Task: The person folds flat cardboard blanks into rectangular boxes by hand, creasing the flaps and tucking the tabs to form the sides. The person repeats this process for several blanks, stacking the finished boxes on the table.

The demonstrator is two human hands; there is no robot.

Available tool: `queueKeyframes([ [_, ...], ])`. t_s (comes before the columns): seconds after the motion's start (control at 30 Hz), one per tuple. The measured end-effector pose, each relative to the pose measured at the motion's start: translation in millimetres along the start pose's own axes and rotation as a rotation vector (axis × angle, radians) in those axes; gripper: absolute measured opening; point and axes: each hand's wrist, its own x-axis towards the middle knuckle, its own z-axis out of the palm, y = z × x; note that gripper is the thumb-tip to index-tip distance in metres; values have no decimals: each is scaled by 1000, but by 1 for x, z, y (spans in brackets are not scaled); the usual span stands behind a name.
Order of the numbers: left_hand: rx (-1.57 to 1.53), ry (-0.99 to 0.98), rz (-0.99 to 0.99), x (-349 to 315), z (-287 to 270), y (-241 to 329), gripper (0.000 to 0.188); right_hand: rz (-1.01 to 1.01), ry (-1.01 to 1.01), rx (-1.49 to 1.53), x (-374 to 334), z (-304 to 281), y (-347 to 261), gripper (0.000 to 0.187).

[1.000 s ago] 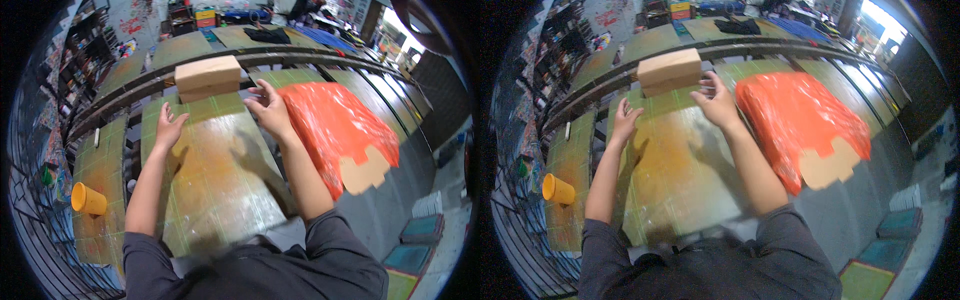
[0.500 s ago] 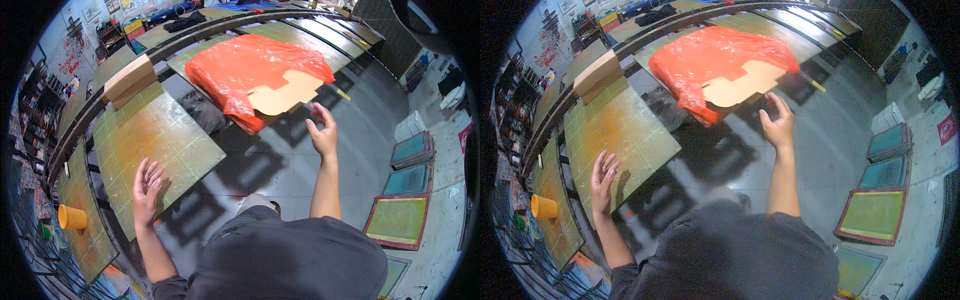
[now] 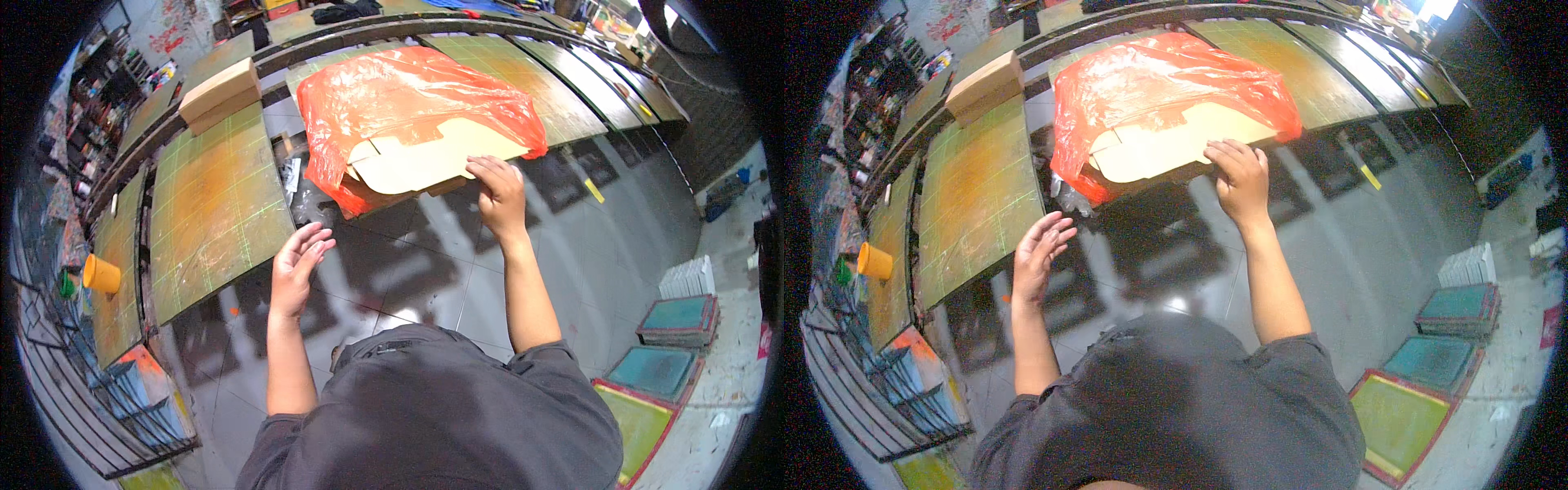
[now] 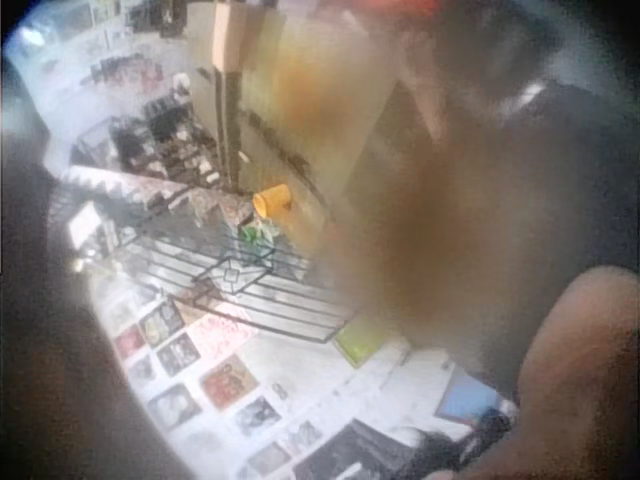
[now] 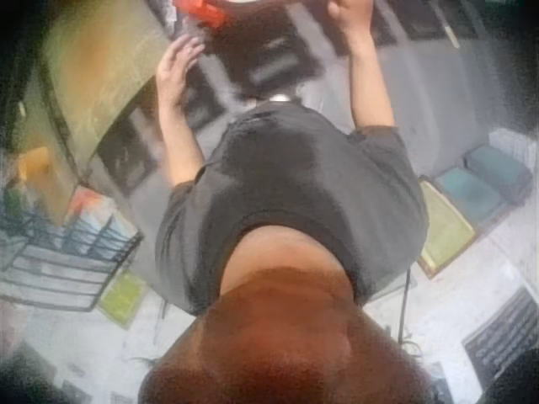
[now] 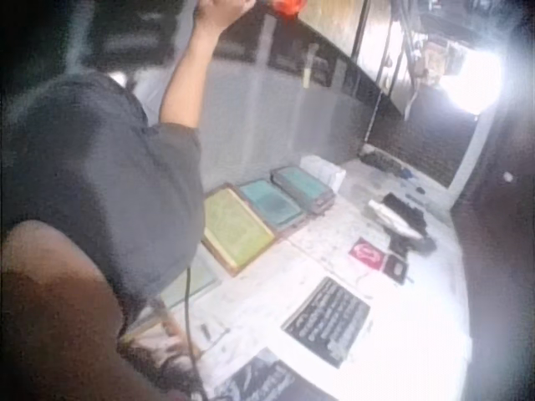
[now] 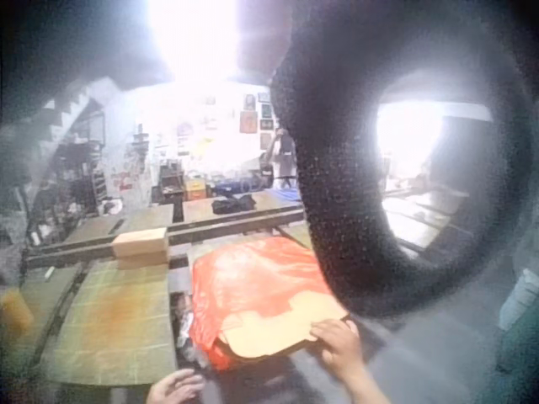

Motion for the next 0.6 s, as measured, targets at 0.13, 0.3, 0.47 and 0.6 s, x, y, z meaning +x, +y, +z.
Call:
queueKeyframes([
  [0.13,-58,91,-22,-18,29,-6,41,-60,123,75,-9,-21,-1,32],
  [0.3,-296,-3,-121,-21,55,-27,51,-112,43,166,-32,-39,-41,36],
  [0.47,-825,-123,-108,-13,77,-4,89,-118,46,218,-50,-50,-74,24],
  [0.6,-1135,-358,-123,-9,56,-22,100,-174,57,304,-57,-87,-74,19],
])
